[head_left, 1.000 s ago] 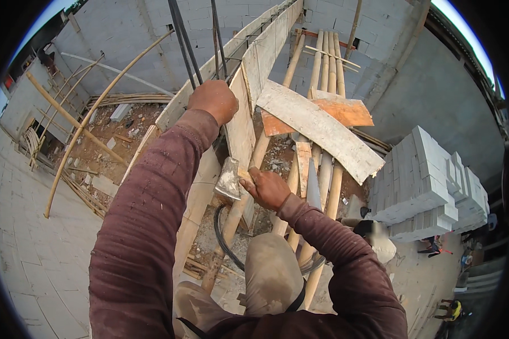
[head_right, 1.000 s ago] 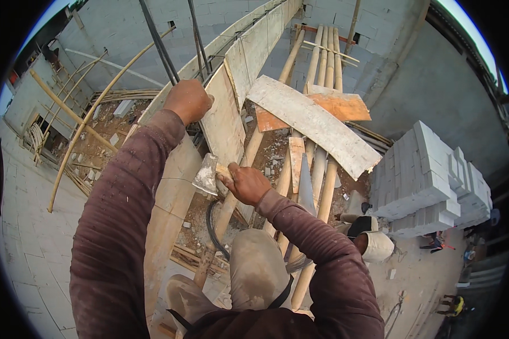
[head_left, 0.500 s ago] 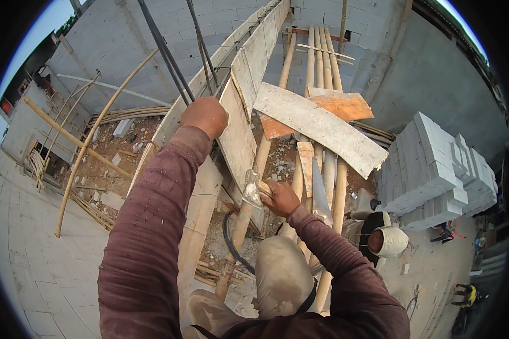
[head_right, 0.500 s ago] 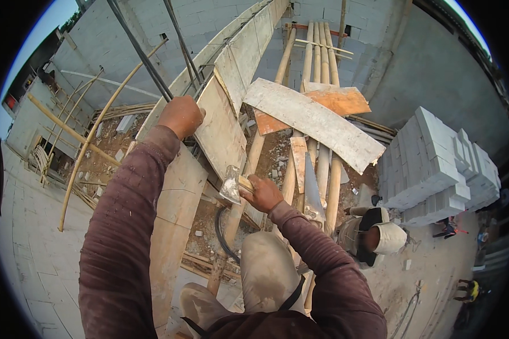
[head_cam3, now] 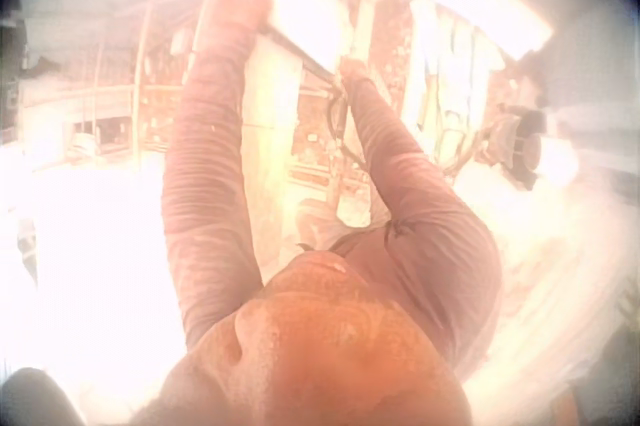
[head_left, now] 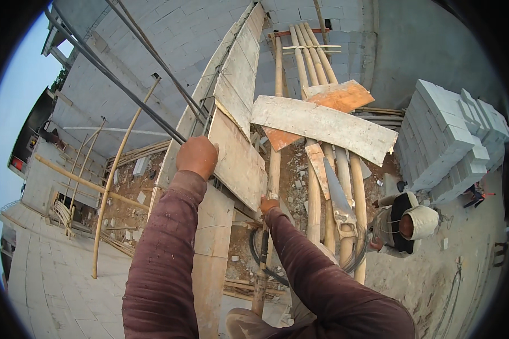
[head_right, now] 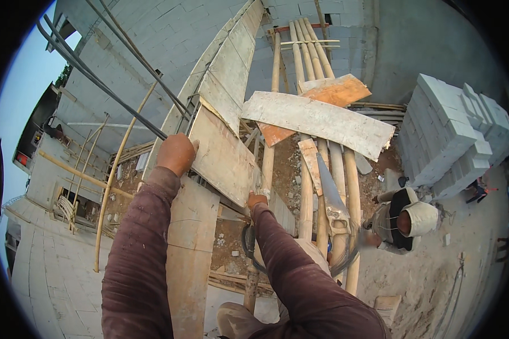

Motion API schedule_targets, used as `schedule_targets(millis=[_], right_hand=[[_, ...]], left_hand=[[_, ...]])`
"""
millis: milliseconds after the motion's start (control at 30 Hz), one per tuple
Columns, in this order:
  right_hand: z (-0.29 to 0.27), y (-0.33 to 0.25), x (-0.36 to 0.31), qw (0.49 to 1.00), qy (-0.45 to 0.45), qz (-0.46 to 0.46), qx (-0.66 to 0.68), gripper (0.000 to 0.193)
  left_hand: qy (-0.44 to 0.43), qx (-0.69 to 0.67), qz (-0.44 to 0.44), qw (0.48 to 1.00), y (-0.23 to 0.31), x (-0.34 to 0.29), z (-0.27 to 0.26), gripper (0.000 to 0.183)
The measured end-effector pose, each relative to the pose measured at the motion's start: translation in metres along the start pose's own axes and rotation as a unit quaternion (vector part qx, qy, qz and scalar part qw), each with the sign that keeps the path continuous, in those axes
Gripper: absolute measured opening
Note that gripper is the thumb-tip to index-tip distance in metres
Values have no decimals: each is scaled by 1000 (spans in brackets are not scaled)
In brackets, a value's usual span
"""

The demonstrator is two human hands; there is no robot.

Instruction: The person aligns wooden boards along a building beam structure and hammers nails into the boards using a small axe.

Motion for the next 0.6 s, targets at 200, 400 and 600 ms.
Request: schedule_targets(millis=[200, 400, 600], right_hand=[[26, 6, -8, 990, -23, -5, 136, 66], [39, -2, -16, 992, -26, -3, 127, 63], [34, 3, 5, 990, 49, -61, 115, 68]], left_hand=[[54, -32, 85, 994, -3, -2, 1, 51], [-24, -28, 52, 998, -7, 3, 1, 48], [-136, -60, 58, 987, -20, -7, -9, 46]])
Point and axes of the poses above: each hand's wrist, its own x-axis towards the middle knuckle, its own z-axis out of the palm, y = z × x, the point moved 7 cm from there along x, towards the middle knuckle, and after that the axes turned 1 degree about -z, right-handed, at the moved point
